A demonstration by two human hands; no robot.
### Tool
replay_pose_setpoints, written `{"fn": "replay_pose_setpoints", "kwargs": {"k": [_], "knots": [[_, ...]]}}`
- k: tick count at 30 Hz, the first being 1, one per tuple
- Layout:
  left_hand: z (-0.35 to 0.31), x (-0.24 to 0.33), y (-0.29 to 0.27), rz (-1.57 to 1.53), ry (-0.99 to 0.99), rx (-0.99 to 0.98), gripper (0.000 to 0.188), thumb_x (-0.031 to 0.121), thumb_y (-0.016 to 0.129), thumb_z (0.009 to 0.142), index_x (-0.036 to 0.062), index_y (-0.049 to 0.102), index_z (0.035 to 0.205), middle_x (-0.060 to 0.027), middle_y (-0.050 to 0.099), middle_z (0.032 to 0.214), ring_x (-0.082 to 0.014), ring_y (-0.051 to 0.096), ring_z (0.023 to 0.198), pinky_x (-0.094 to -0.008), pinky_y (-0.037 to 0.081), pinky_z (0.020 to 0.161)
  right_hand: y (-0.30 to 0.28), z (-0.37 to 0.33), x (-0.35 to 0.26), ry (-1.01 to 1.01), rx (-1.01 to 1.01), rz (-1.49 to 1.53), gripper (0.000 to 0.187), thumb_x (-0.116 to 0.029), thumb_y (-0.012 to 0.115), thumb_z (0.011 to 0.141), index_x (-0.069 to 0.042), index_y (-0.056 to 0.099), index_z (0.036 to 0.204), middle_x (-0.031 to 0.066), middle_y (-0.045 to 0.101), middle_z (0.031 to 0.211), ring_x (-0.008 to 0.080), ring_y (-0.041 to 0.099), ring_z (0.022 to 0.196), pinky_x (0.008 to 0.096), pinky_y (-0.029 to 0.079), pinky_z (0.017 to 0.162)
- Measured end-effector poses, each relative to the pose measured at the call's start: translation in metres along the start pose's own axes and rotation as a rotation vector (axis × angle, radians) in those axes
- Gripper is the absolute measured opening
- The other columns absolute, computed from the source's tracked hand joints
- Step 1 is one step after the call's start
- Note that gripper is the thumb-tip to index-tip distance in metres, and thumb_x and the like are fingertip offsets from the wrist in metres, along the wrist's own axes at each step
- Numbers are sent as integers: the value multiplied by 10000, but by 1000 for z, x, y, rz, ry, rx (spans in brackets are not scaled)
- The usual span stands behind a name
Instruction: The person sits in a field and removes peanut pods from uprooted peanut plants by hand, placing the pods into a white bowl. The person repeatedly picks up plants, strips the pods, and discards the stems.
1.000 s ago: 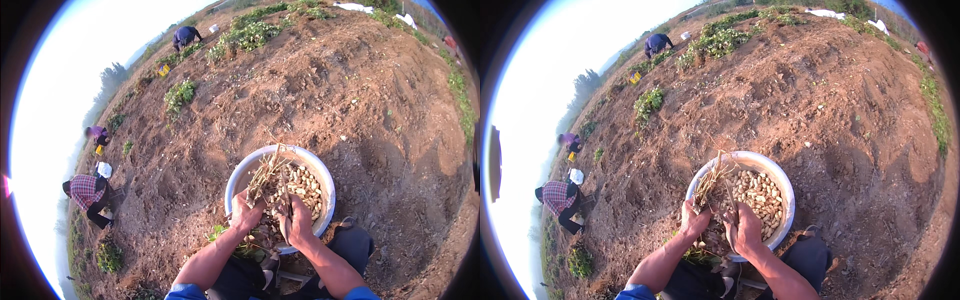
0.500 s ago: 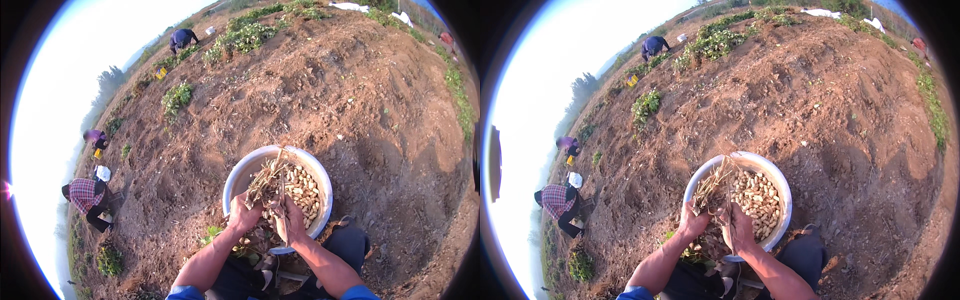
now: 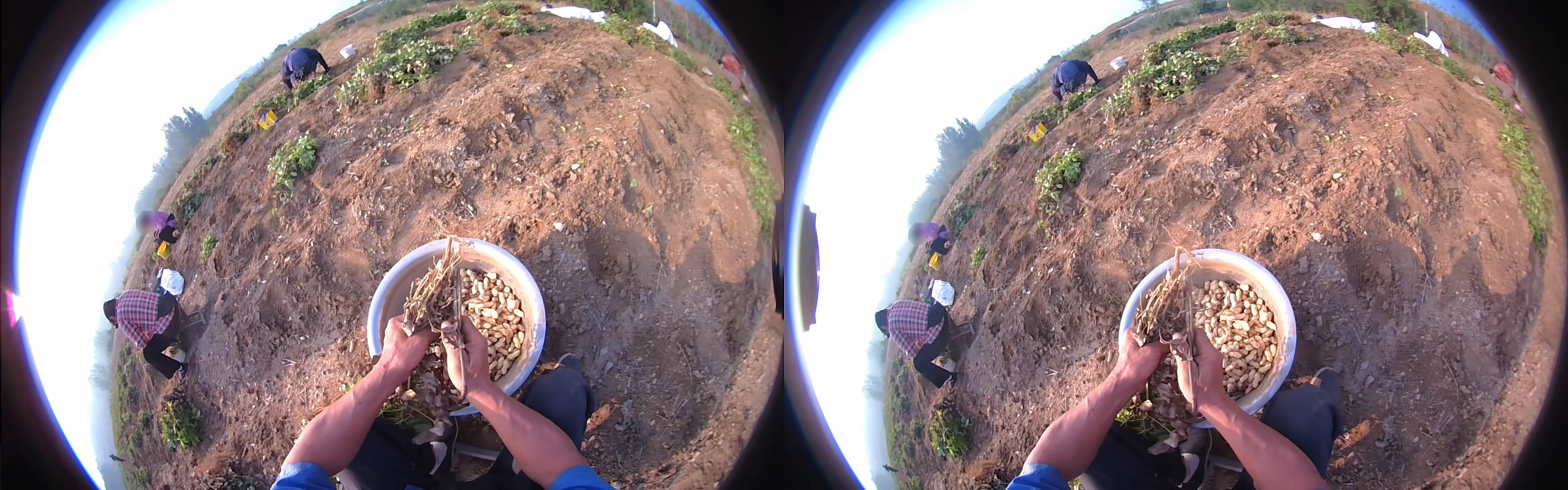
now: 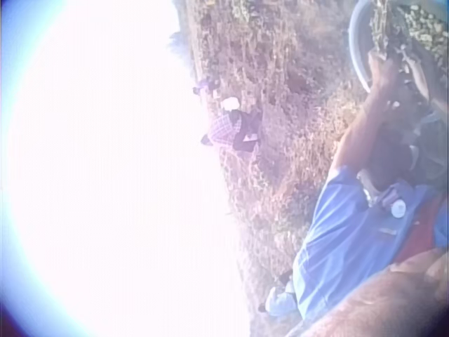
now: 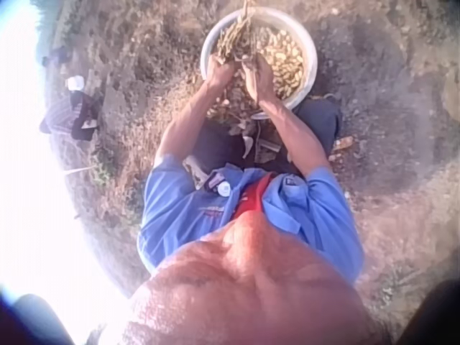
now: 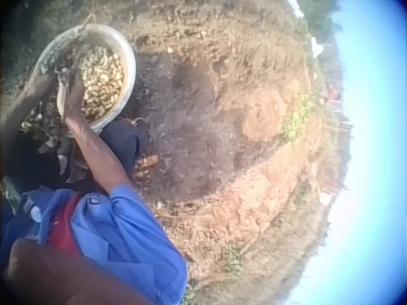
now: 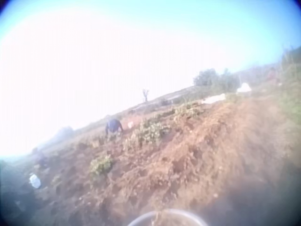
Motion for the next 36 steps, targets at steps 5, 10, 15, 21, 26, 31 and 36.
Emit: {"fn": "replay_pose_setpoints", "kwargs": {"k": [5, 10, 15, 21, 26, 31, 36], "knots": [[-1, 5, 1, 12, -32, 3, 258, 49, 707, 774, 5, 700, 1028, -78, 727, 931, -143, 654, 849, -318, 509, 790, -4, 1, 12, -43, -12, 38, 229, -245, 563, 991, -19, 579, 954, -27, 510, 727, 58, 433, 694, 238, 378, 603], [3, 0, -11, 67, 7, 32, 237, 67, 695, 788, 14, 703, 1018, -66, 729, 931, -138, 648, 852, -320, 503, 793, 0, -3, 6, 130, -75, 12, 286, -291, 532, 1005, -19, 582, 932, -36, 482, 709, 58, 414, 677, 255, 366, 581], [5, 3, -14, 334, 140, 2, 258, 165, 692, 813, 57, 701, 1047, -77, 733, 930, -160, 667, 868, -336, 505, 805, 0, 3, 6, 131, -108, 87, 301, -327, 519, 1011, -32, 574, 984, -42, 469, 671, 50, 421, 593, 243, 373, 525], [1, 6, -12, 348, 128, -19, 287, 193, 690, 805, 49, 689, 1054, -111, 729, 950, -191, 677, 895, -356, 508, 823, 0, 5, 3, 297, -161, 259, 296, -374, 523, 1003, -81, 508, 965, -51, 424, 580, 56, 405, 394, 222, 326, 351], [10, -10, -22, 269, 42, 2, 294, 153, 674, 793, 36, 684, 1062, -113, 725, 940, -187, 668, 890, -356, 506, 821, 0, -5, -9, 394, -171, 273, 354, -417, 536, 991, -76, 536, 898, -72, 403, 549, 38, 351, 376, 215, 260, 337], [23, -21, -22, 287, 130, -2, 291, 172, 673, 795, 46, 691, 1057, -119, 726, 921, -199, 673, 882, -367, 506, 814, -5, -10, 0, 331, -149, 184, 400, -452, 535, 982, -58, 564, 914, -55, 394, 548, 51, 341, 370, 224, 283, 337], [13, -1, -23, 548, 215, -37, 320, 220, 704, 769, 96, 702, 1064, -135, 726, 920, -261, 693, 885, -388, 510, 813, -6, -6, 9, 370, -168, 325, 371, -441, 536, 984, -70, 547, 982, -38, 427, 609, 67, 411, 435, 231, 360, 382]]}}
Point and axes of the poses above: each hand's wrist, its own z-axis towards the middle knuckle, its own y-axis out of the palm, x = y × z, the point moved 5 cm from there along z, towards the middle knuckle
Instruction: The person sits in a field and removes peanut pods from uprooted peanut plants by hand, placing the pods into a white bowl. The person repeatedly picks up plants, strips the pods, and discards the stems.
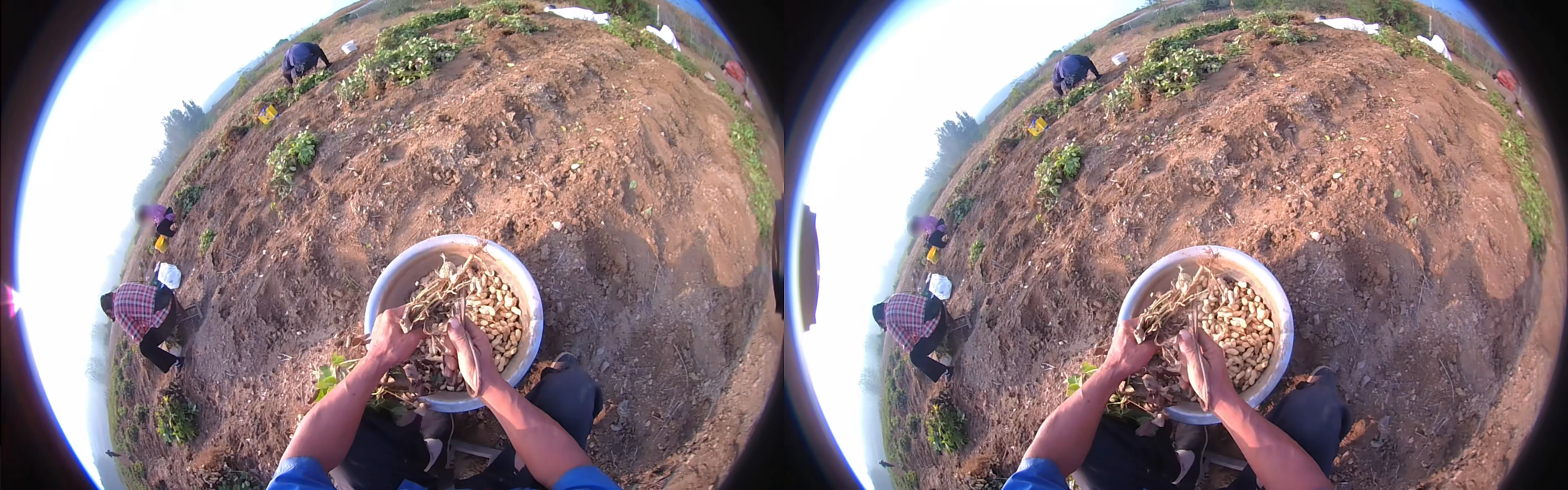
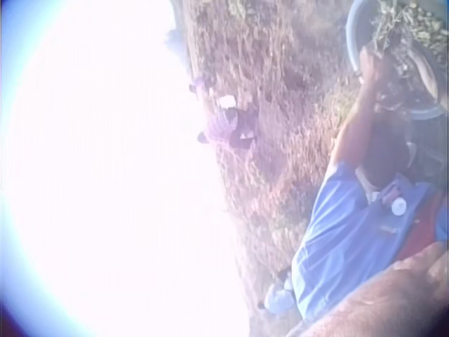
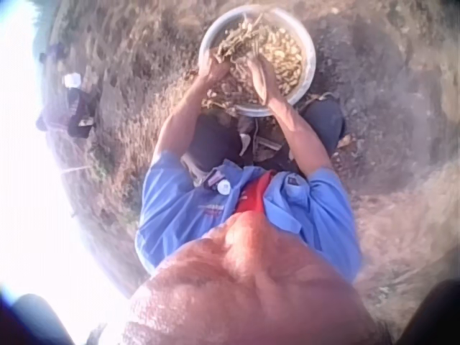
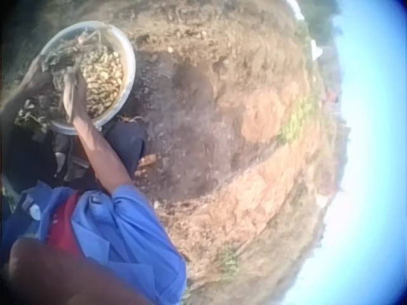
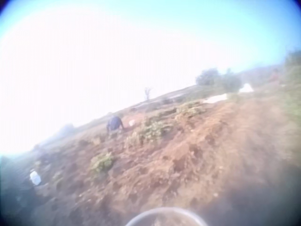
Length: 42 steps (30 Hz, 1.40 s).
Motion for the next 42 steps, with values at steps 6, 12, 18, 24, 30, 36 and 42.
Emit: {"fn": "replay_pose_setpoints", "kwargs": {"k": [6, 12, 18, 24, 30, 36, 42], "knots": [[-9, 13, -4, 26, 32, -50, 291, 193, 700, 771, 80, 700, 1039, -123, 726, 895, -235, 689, 860, -376, 514, 792, -3, -9, -22, 47, -2, -75, 359, -436, 523, 992, -80, 548, 958, -57, 417, 600, 39, 376, 431, 209, 335, 378], [-4, -2, 0, -250, -30, -128, 220, 54, 673, 781, 17, 699, 996, -64, 724, 885, -113, 625, 834, -322, 505, 784, 6, -21, -35, 38, -30, -83, 394, -442, 486, 1007, -62, 555, 928, -84, 382, 537, 17, 313, 367, 195, 282, 334], [-3, 1, -1, -504, -117, -143, 329, -15, 694, 751, 5, 666, 1079, -49, 706, 955, -142, 628, 856, -321, 517, 776, 12, -21, -30, 18, -134, -54, 430, -469, 453, 1010, -51, 535, 1066, -14, 496, 715, 74, 511, 571, 235, 465, 493], [-6, -6, -10, -729, -243, -97, 409, -41, 698, 711, 14, 643, 1112, -73, 691, 948, -171, 641, 792, -311, 535, 695, 17, -28, -20, 58, -294, -69, 435, -467, 405, 1024, -52, 502, 1113, 6, 498, 741, 105, 536, 601, 237, 485, 535], [-2, -32, -15, -900, -290, -110, 370, -65, 707, 715, 2, 630, 1070, -75, 669, 922, -197, 646, 798, -330, 545, 690, 17, -35, -19, 53, -326, 3, 414, -429, 389, 1039, -35, 504, 1094, 0, 478, 715, 93, 496, 539, 227, 437, 482], [-3, -45, -23, -897, -259, -155, 413, -92, 669, 730, -7, 615, 1131, -128, 678, 981, -268, 681, 867, -368, 585, 729, 27, -41, -29, 20, -370, -195, 411, -444, 460, 1015, -40, 528, 1051, -46, 419, 621, 48, 434, 468, 209, 358, 432], [-4, -3, -25, -605, -30, -116, 481, -27, 726, 682, 2, 632, 1153, -59, 683, 1017, -172, 634, 920, -332, 519, 830, 9, -33, -28, -180, -82, -778, 445, -484, 572, 941, -42, 583, 901, 78, 559, 629, 253, 573, 576, 392, 454, 564]]}}
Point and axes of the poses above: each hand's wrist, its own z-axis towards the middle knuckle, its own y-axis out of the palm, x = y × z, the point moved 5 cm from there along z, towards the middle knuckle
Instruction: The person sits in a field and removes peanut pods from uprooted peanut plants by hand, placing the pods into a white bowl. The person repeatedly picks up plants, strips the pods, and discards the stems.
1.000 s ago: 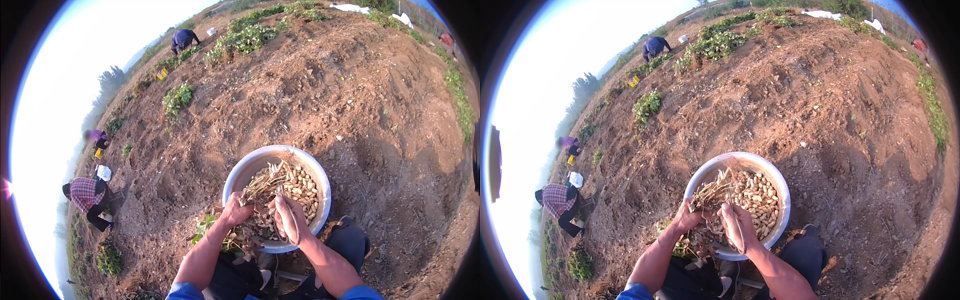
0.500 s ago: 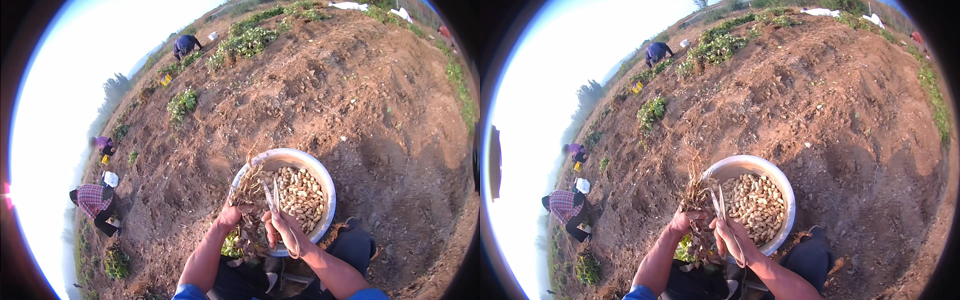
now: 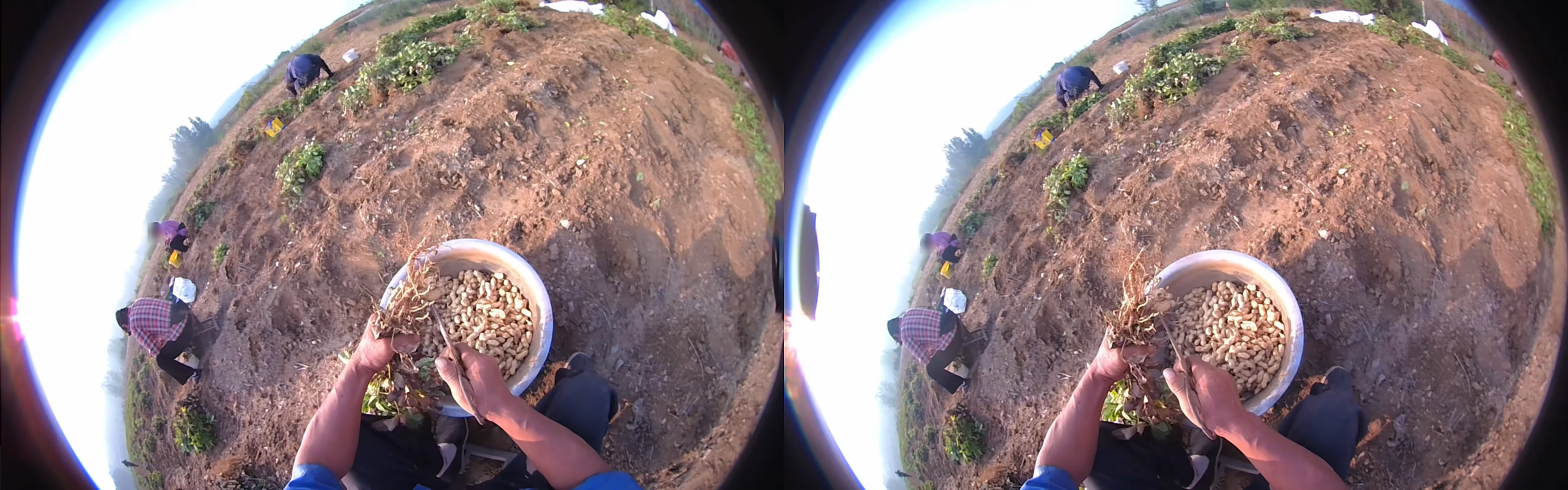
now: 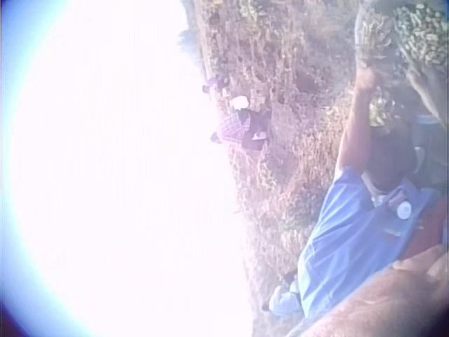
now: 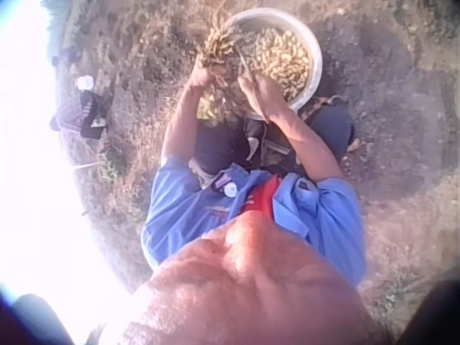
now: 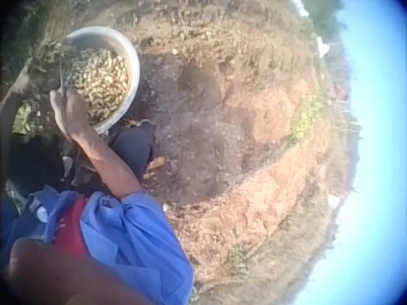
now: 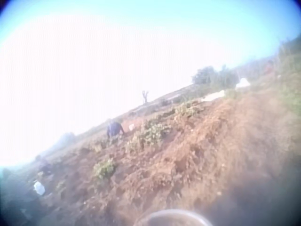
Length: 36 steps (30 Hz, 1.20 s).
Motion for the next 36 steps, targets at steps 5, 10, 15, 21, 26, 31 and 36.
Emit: {"fn": "replay_pose_setpoints", "kwargs": {"k": [5, 10, 15, 21, 26, 31, 36], "knots": [[-6, 8, 16, 196, 16, -131, 538, 15, 758, 703, 2, 609, 1220, -61, 687, 1093, -147, 619, 982, -330, 507, 877, -9, 1, -17, -26, 147, -236, 390, -413, 578, 937, -39, 606, 1044, 163, 645, 795, 383, 654, 761, 469, 504, 672], [-9, 2, 40, 233, -51, -235, 458, 62, 753, 692, 21, 660, 1139, -40, 708, 987, -116, 618, 889, -311, 512, 813, -15, 6, -16, -97, 259, -155, 376, -385, 549, 958, -33, 598, 1080, 199, 643, 906, 394, 650, 825, 496, 503, 714], [-11, -12, 44, -48, -217, -286, 542, -3, 729, 706, 27, 595, 1231, -60, 674, 1075, -174, 616, 995, -343, 505, 878, -14, 12, -4, -34, 267, -26, 468, -449, 517, 974, -3, 577, 1101, 198, 641, 819, 351, 655, 759, 431, 495, 671], [-12, -26, 29, -94, -310, -238, 576, -8, 732, 688, 34, 583, 1243, -73, 667, 1091, -187, 615, 993, -345, 504, 870, -15, 18, 2, -26, 219, 38, 521, -492, 516, 979, 13, 580, 865, 27, 534, 639, 119, 487, 577, 314, 414, 535], [-4, -30, 8, 9, -156, -209, 531, 34, 743, 693, 20, 613, 1208, -65, 687, 1020, -180, 618, 951, -334, 498, 834, -11, 23, 10, 4, 179, 110, 518, -504, 541, 962, -6, 569, 823, 23, 492, 601, 116, 464, 559, 312, 378, 497], [-4, -22, 8, 29, -165, -173, 590, -37, 707, 660, 22, 595, 1237, -50, 673, 1093, -172, 613, 977, -333, 502, 869, -11, 24, 24, 7, 183, 83, 475, -457, 571, 956, -2, 597, 822, 81, 509, 548, 170, 504, 523, 375, 405, 502], [-6, -42, -5, -59, -243, -134, 581, -61, 692, 648, 17, 607, 1218, -66, 680, 1074, -204, 625, 964, -352, 504, 867, -9, 22, 16, 27, 109, 25, 505, -517, 555, 955, -27, 566, 833, -33, 425, 578, 62, 398, 552, 254, 327, 474]]}}
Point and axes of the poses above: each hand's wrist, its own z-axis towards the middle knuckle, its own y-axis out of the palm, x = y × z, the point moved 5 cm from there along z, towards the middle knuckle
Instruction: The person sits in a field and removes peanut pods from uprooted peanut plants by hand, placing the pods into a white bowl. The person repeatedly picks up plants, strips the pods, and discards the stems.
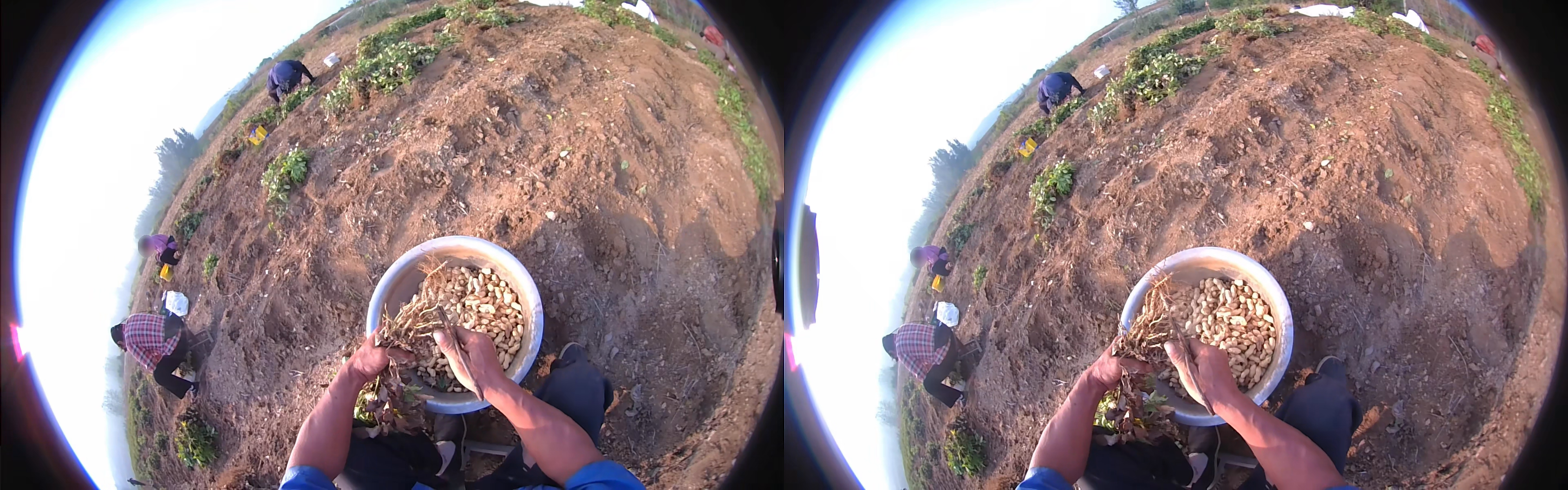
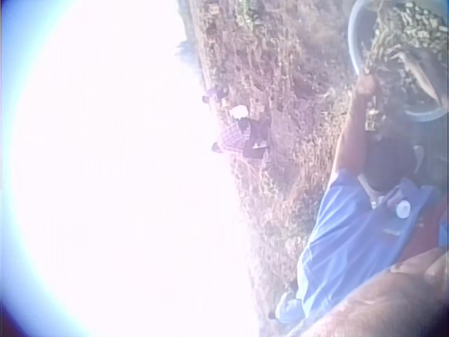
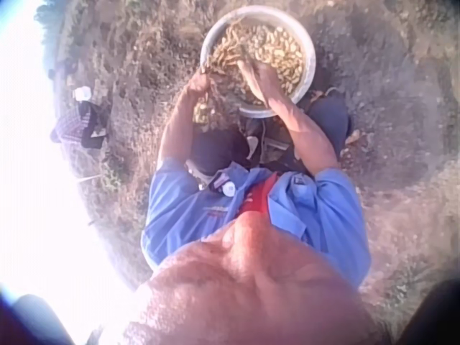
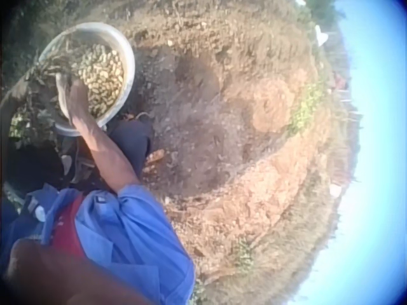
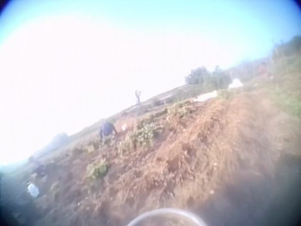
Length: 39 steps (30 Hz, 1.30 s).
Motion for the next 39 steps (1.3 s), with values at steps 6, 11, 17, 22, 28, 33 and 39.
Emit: {"fn": "replay_pose_setpoints", "kwargs": {"k": [6, 11, 17, 22, 28, 33, 39], "knots": [[3, -2, -6, -85, -59, 16, 526, -54, 691, 662, -1, 620, 1180, -104, 690, 1035, -236, 662, 871, -369, 548, 773, 10, -12, 4, 178, -195, 171, 471, -501, 523, 972, -32, 569, 966, -13, 483, 606, 95, 484, 480, 268, 370, 425], [5, -3, -14, -116, -34, 37, 528, -70, 693, 665, -3, 615, 1183, -111, 690, 1024, -239, 663, 859, -351, 556, 734, 13, -17, 4, 93, -187, 51, 375, -391, 521, 987, -22, 566, 1029, 55, 548, 680, 155, 529, 588, 327, 422, 558], [4, 14, 0, -89, 8, 82, 488, -83, 700, 659, -4, 623, 1135, -106, 692, 1000, -231, 665, 831, -334, 554, 719, 9, -21, 16, 8, -103, 50, 248, -262, 559, 969, -17, 573, 1003, 67, 551, 657, 167, 541, 597, 337, 436, 579], [-7, 25, -1, 205, 91, 42, 470, -41, 718, 652, 7, 635, 1111, -74, 690, 995, -187, 645, 837, -331, 533, 759, 9, -15, -7, -45, -96, 261, 203, -224, 572, 971, -28, 590, 1022, -2, 512, 621, 113, 485, 516, 285, 406, 504], [-4, 22, -1, 324, 104, -37, 533, 13, 738, 661, 13, 621, 1182, -43, 686, 1016, -147, 624, 917, -322, 525, 781, 8, -29, -16, 208, -465, 675, 347, -291, 452, 1037, 25, 528, 1157, 20, 509, 711, 106, 538, 514, 236, 441, 456], [-8, 14, -5, 398, 93, -74, 322, 21, 725, 698, 5, 674, 1016, -50, 697, 843, -133, 622, 745, -315, 519, 678, 2, -25, -16, 243, -403, 662, 338, -289, 473, 1030, 21, 555, 1135, 23, 536, 737, 102, 551, 536, 231, 461, 488], [-14, 26, -1, 555, 158, -70, 276, 86, 752, 673, 3, 705, 932, -80, 723, 809, -144, 657, 761, -330, 530, 726, -4, -17, -4, 117, -311, 584, 272, -290, 512, 1015, -49, 543, 895, 8, 530, 689, 93, 520, 559, 251, 463, 526]]}}
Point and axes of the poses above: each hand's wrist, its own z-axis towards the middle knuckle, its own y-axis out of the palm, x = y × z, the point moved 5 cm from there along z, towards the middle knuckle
